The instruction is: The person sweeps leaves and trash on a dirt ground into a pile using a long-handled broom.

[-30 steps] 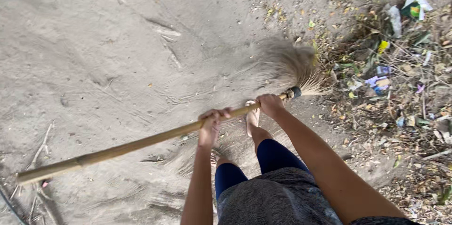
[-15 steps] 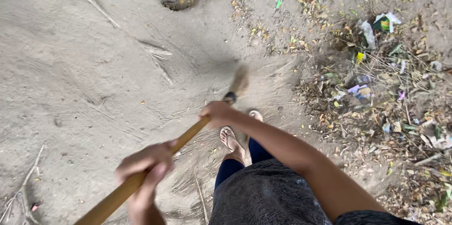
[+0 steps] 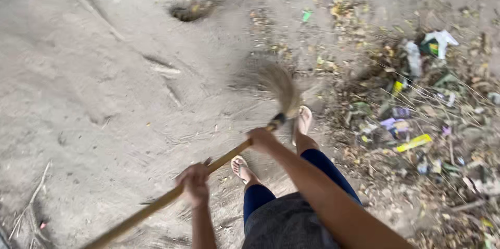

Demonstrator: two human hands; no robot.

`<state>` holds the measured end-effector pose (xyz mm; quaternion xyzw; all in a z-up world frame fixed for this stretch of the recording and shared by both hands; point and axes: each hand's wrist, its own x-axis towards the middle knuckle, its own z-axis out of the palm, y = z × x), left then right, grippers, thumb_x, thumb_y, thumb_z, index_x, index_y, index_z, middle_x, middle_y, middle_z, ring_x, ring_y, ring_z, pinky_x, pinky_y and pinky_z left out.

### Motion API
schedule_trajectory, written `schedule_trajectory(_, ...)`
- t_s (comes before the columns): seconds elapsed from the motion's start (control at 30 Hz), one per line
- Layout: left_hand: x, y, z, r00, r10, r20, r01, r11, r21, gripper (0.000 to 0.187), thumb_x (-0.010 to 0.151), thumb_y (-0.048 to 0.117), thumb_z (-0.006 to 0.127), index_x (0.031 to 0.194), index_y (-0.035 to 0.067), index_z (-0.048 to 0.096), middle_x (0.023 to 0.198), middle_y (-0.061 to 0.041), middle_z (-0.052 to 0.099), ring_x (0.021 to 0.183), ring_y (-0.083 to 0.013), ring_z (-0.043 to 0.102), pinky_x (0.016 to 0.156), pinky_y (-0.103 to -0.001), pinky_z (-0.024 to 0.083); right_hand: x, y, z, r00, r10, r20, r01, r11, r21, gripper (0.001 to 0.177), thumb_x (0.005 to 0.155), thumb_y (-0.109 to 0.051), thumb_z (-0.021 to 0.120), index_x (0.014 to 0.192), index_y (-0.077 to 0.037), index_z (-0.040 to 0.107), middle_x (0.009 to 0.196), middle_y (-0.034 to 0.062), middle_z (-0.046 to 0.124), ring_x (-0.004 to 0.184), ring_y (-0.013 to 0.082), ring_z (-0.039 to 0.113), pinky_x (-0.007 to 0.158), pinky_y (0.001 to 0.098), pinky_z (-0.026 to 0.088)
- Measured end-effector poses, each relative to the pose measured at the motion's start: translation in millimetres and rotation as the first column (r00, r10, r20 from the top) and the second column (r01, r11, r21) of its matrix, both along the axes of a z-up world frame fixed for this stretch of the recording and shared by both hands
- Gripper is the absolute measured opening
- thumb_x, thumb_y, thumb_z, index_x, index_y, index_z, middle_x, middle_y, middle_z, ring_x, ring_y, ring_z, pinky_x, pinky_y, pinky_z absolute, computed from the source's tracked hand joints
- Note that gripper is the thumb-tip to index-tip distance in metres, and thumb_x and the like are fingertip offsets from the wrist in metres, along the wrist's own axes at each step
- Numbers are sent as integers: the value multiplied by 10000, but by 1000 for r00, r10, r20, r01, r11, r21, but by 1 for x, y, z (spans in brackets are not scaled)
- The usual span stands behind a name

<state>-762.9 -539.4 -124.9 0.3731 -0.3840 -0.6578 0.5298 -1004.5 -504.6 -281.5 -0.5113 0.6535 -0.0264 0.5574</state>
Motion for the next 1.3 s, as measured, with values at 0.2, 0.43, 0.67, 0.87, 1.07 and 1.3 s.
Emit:
schedule_trajectory(0.2, -192, -17, -87, 959, -214, -187, 275, 866, 418, 333, 1011, 77, 519, 680, 79, 487, 642, -28, 442, 672, -212, 525, 1072, -583, 529, -211, 96, -55, 921, -108, -374, 98, 994, -46, 321, 920, -422, 674, 1036, -124, 688, 1006, 104, 725, 960, 303, 697, 835, 489, 571)
schedule_trajectory(0.43, -377, -67, -37, 824, -523, -218, 562, 707, 430, 364, 989, 134, 530, 633, 87, 467, 657, -100, 584, 880, -303, 721, 910, -418, 515, -374, 104, -8, 814, -173, -555, 223, 975, 23, 258, 931, -377, 648, 1073, -177, 730, 1023, 93, 725, 984, 304, 726, 866, 504, 568)
schedule_trajectory(0.67, -328, -106, 94, 883, -470, 24, 467, 881, 70, 293, 1010, 186, 613, 754, 59, 680, 588, -75, 593, 561, -204, 616, 722, -461, 588, -311, -5, 106, 919, -52, -390, 81, 995, 60, 148, 959, -269, 663, 1072, -251, 756, 871, -22, 713, 777, 150, 665, 653, 339, 569)
schedule_trajectory(0.87, -188, -116, 273, 879, -106, 465, 309, 868, -387, 427, 1054, 230, 547, 649, 95, 556, 535, 2, 536, 524, -156, 632, 732, -466, 657, -133, -149, 188, 990, 138, -5, -130, 921, -367, 98, 858, -218, 635, 909, -195, 714, 843, 16, 726, 826, 211, 712, 706, 436, 578)
schedule_trajectory(1.07, -131, -149, 221, 845, 30, 534, 237, 874, -425, 357, 961, 134, 505, 610, 69, 517, 547, -48, 538, 497, -162, 570, 712, -485, 651, -51, -224, 131, 991, 87, 100, -18, 834, -551, 51, 741, -191, 725, 729, -170, 680, 741, 38, 671, 776, 252, 672, 674, 444, 515)
schedule_trajectory(1.3, -177, -192, 2, 958, -269, -99, 286, 921, 264, 367, 1057, 26, 502, 694, 1, 552, 694, -114, 566, 758, -239, 614, 1140, -542, 522, -180, -133, -21, 946, -19, -325, 3, 999, -51, 163, 925, -255, 636, 1014, -167, 739, 964, 87, 751, 930, 267, 728, 828, 444, 580)
